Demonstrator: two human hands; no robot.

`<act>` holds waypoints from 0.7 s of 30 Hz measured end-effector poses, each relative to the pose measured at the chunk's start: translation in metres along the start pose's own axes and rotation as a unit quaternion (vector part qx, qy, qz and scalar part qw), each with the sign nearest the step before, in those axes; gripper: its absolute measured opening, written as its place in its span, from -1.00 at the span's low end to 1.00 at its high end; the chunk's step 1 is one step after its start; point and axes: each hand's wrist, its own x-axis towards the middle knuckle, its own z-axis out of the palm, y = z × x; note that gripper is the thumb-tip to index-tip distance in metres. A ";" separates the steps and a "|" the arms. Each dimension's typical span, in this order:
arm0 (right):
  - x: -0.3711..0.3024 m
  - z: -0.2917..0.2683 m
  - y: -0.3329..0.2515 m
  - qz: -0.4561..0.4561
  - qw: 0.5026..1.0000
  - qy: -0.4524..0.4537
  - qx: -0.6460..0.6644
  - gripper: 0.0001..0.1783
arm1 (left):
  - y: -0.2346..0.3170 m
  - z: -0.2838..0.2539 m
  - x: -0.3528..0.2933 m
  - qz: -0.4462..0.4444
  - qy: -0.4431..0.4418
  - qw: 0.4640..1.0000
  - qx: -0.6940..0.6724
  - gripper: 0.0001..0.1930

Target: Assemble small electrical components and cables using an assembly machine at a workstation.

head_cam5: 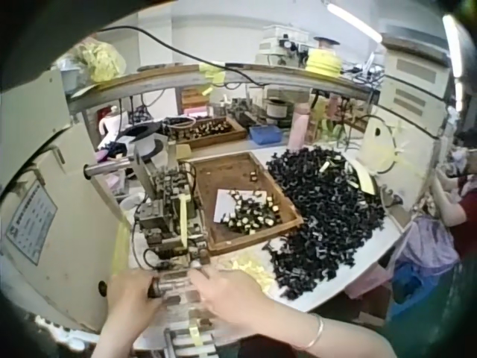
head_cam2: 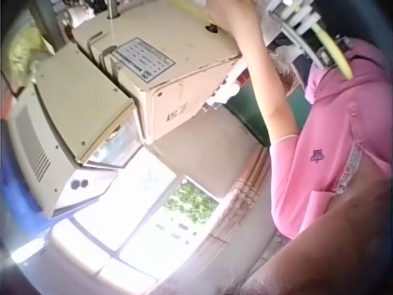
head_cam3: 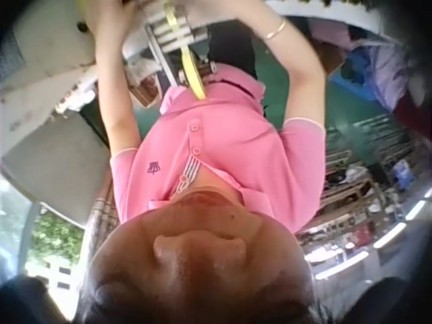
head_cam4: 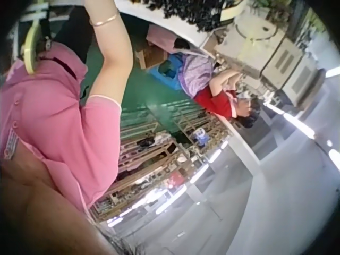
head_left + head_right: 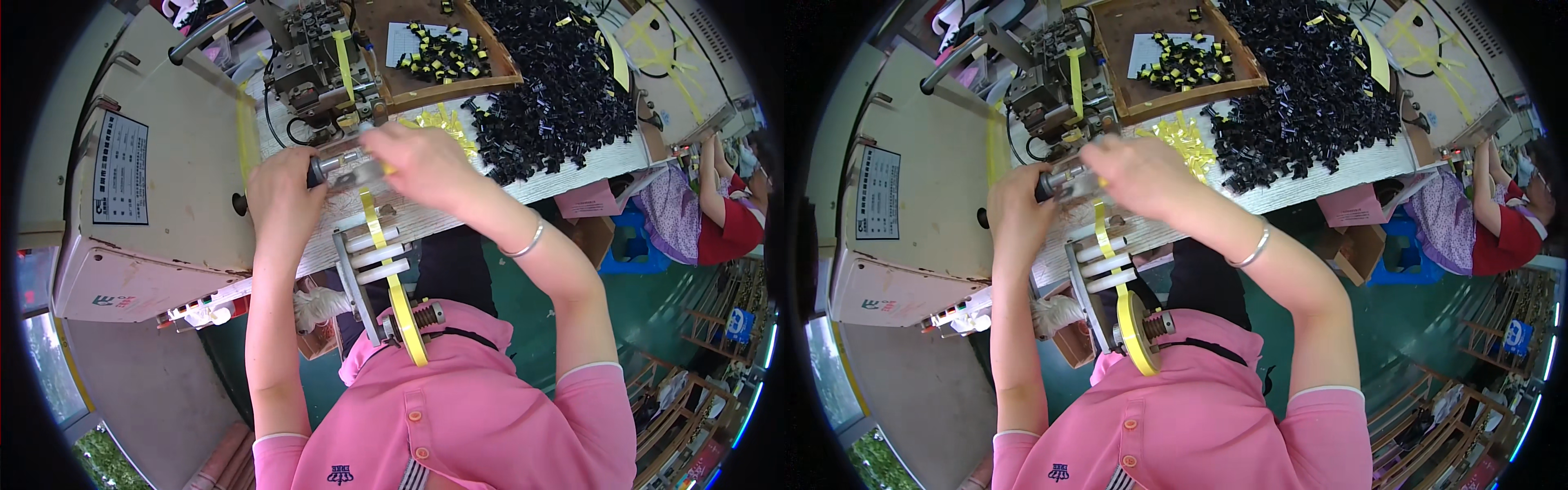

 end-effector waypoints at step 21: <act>0.003 -0.046 0.107 0.211 0.954 -0.069 -0.203 -0.85 | 0.010 0.008 0.007 0.015 0.019 0.998 0.056 -0.72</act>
